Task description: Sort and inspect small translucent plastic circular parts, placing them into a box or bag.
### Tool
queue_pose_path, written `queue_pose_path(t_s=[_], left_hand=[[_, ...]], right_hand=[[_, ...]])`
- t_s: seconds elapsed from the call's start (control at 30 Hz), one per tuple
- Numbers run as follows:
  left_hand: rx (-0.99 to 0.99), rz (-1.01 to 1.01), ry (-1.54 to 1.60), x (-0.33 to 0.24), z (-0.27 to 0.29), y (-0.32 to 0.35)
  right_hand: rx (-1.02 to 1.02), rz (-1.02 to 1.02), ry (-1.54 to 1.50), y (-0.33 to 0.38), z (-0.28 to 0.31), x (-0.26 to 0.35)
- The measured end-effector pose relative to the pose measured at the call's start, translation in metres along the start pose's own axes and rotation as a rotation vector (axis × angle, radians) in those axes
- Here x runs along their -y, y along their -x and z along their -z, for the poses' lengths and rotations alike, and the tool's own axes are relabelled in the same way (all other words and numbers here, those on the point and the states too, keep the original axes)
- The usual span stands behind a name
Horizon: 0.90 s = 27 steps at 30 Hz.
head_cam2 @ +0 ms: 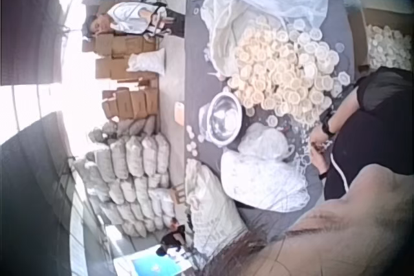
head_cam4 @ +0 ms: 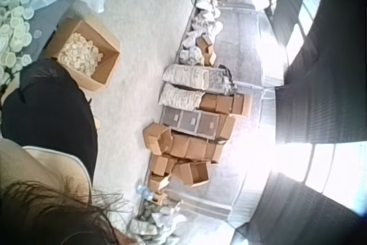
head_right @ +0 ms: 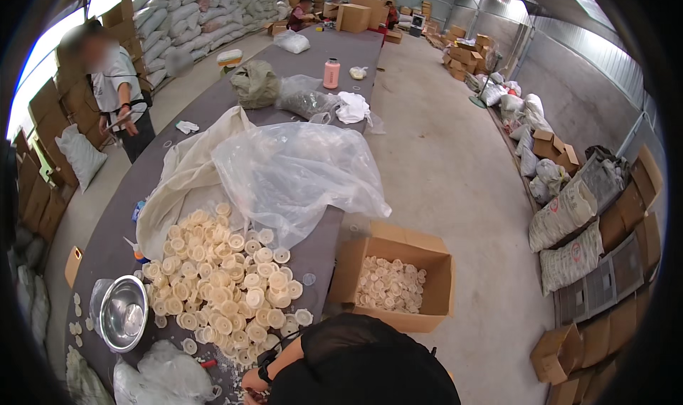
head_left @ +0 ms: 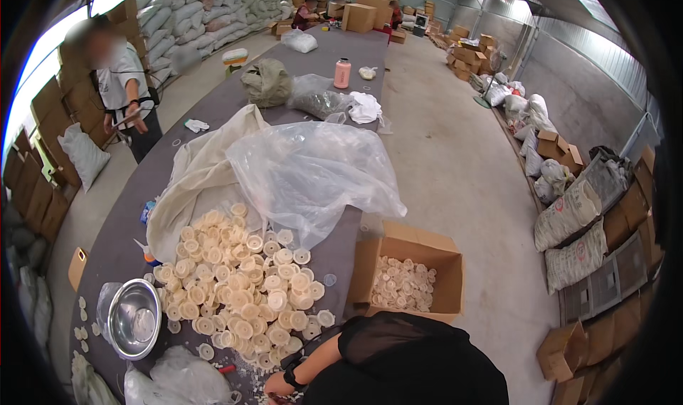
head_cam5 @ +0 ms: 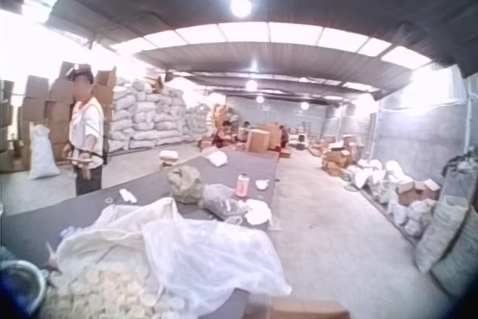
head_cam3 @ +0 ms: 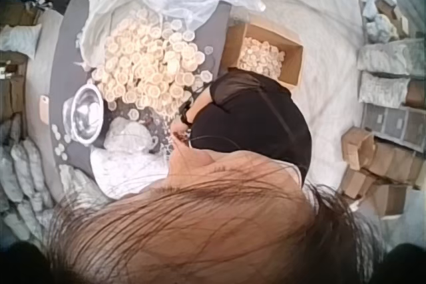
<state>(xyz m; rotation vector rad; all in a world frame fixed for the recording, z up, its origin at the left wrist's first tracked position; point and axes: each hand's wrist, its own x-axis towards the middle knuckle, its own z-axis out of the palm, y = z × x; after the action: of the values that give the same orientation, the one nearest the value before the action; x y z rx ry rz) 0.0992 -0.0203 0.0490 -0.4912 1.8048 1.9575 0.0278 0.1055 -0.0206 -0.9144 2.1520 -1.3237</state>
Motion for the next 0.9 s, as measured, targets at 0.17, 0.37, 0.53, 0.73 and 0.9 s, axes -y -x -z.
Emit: queue_pose_path(t_s=[0.17,0.37,0.53,0.73,0.9], left_hand=[[-0.152,-0.279,-0.222,-0.017,-0.013,0.001],[-0.072,0.038,-0.468,-0.020,-0.001,-0.002],[0.112,-0.342,-0.373,0.016,0.017,-0.007],[-0.280,0.039,0.370,0.024,0.011,-0.030],[-0.274,0.062,0.426,0.015,0.003,-0.031]], right_hand=[[0.017,-0.126,-0.004,-0.007,-0.002,-0.005],[0.031,-0.083,0.067,0.003,0.009,0.004],[0.032,-0.195,0.123,0.008,0.032,0.022],[-0.207,-0.361,-0.109,0.006,0.034,0.030],[-0.158,-0.375,-0.209,0.004,0.037,0.020]])
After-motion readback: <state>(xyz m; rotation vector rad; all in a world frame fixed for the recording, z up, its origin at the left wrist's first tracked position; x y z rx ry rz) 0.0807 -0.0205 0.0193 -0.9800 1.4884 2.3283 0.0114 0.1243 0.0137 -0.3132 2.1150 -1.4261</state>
